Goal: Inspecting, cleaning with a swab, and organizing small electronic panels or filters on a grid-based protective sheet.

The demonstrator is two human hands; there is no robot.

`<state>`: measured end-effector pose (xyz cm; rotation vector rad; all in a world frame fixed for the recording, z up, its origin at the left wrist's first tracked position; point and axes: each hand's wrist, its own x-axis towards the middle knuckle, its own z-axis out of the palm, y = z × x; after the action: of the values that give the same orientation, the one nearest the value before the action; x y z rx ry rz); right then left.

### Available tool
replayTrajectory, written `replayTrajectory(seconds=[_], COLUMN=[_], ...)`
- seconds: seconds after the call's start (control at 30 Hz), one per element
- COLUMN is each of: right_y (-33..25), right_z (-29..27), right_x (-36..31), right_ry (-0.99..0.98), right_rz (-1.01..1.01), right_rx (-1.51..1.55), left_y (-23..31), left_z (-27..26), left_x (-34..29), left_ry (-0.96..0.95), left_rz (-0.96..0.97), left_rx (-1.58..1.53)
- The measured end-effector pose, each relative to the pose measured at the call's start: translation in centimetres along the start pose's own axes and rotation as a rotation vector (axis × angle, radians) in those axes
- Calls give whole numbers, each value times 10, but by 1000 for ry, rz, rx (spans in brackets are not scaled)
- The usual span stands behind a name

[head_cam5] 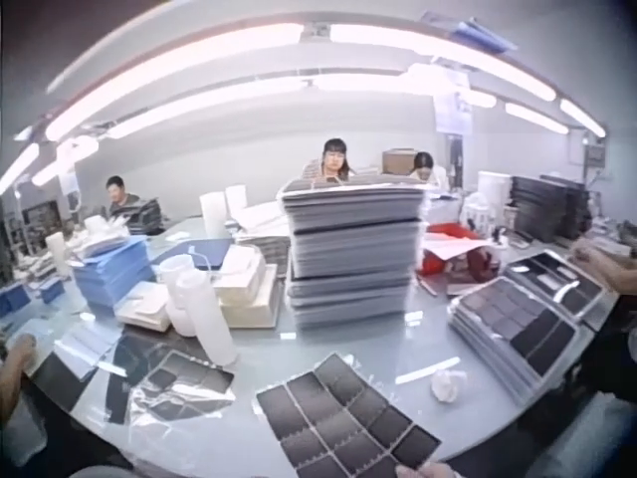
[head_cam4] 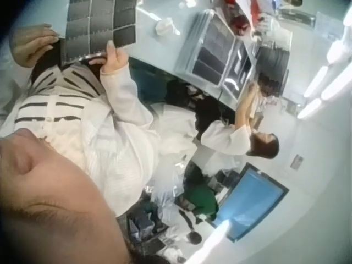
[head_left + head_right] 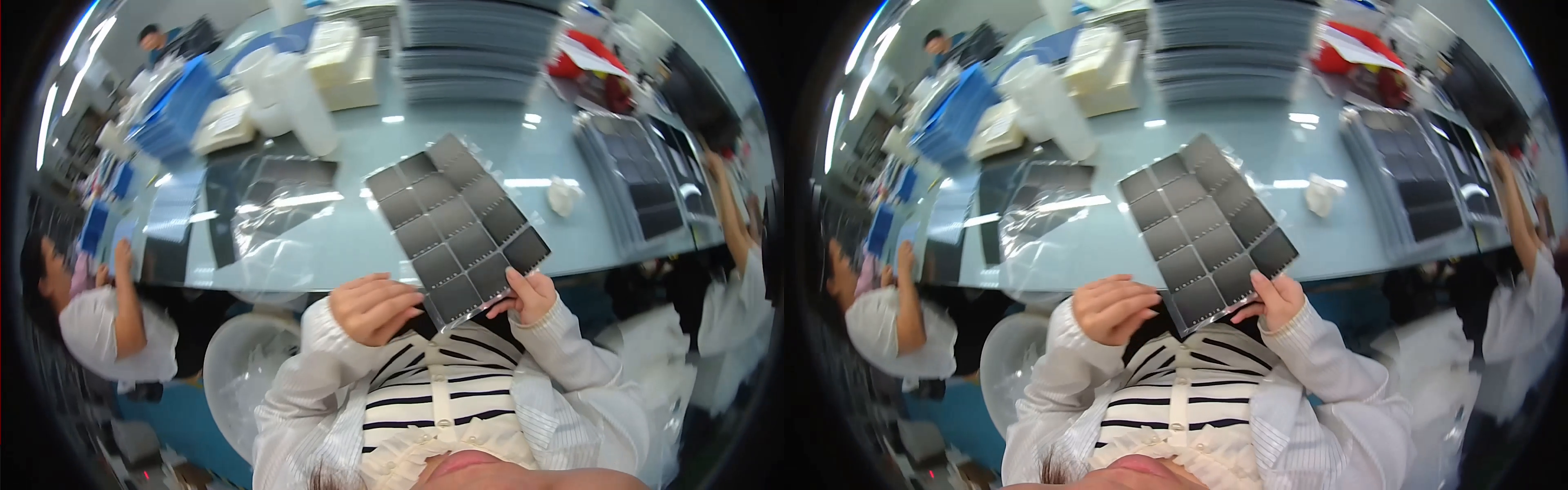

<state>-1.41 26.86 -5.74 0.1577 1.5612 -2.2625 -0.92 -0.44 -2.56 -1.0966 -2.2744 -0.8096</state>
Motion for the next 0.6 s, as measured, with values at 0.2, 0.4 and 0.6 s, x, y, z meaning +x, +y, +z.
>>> replayTrajectory(seconds=[0.2, 0.4, 0.6], right_y=[-54, -121, -160], right_z=[-34, -113, -196], right_x=[-31, -61, -51], right_ry=[242, 679, 764], right_rz=[-212, -493, -567], right_rx=[-158, -282, -5], left_y=[-9, -14, -18], left_z=[17, 28, 31], left_x=[20, 29, 27], left_ry=[-5, 0, 16], left_rz=[-156, -357, -513], left_rx=[-155, -185, -241])
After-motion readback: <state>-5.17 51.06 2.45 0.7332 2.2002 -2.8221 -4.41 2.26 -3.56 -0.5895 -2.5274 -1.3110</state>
